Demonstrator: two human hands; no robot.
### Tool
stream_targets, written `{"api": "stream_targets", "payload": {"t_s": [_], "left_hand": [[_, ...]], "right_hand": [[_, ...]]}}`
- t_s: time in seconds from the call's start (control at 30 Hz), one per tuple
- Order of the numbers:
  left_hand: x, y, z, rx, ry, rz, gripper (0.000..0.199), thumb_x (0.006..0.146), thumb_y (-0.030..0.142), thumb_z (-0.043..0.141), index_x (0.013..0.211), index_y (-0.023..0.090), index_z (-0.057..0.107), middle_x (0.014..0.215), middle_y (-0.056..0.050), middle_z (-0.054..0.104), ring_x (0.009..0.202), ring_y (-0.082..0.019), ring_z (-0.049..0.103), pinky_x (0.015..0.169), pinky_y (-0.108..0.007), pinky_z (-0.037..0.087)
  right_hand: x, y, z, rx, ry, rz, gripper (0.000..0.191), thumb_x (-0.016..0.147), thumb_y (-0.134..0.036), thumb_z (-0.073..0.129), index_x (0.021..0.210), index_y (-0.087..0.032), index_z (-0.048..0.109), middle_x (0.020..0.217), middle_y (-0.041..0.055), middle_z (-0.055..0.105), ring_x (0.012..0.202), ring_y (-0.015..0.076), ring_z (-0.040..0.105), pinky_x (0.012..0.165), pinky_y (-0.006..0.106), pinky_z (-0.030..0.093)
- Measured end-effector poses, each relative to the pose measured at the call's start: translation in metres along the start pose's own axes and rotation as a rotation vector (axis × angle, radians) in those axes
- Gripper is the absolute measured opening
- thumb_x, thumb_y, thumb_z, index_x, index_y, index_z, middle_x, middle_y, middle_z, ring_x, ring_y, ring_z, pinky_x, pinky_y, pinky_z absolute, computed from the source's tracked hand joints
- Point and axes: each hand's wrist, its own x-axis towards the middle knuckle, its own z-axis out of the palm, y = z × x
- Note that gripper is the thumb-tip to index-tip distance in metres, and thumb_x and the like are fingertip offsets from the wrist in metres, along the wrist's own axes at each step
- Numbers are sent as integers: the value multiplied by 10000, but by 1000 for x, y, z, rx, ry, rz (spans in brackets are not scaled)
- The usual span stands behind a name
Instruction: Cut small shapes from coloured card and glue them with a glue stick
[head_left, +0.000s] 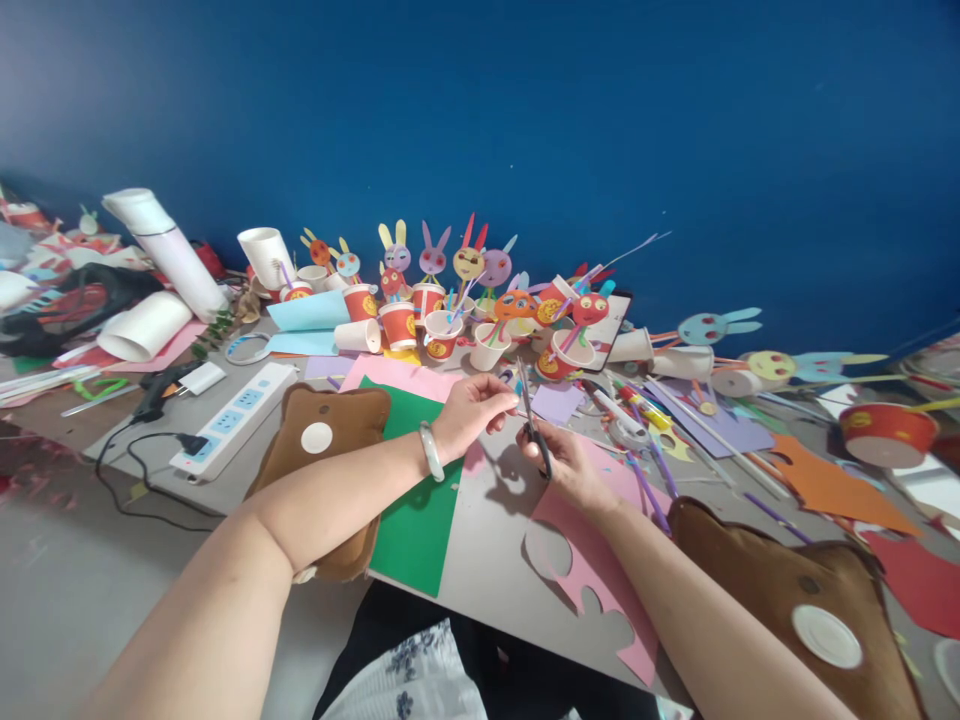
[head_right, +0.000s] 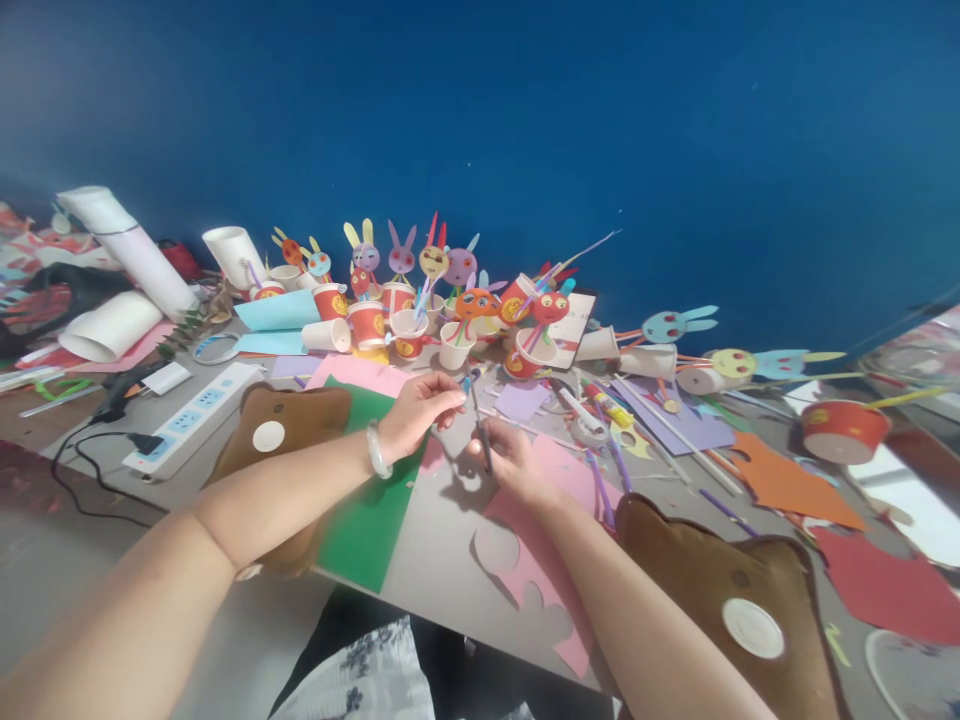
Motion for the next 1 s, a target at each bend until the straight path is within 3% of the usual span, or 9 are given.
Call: {"api": "stream_targets", "payload": {"t_s": [1.0], "left_hand": [[0,2,1,2,-3,-15,229,667,293,705,694,137,540,580,7,626,395,-39,452,392,-179,295]], "right_hand": [[1,1,0,-7,-4,1,551,720,-726,583,676,-179,535,631,4,524,602,143,455,557,278,370]]}}
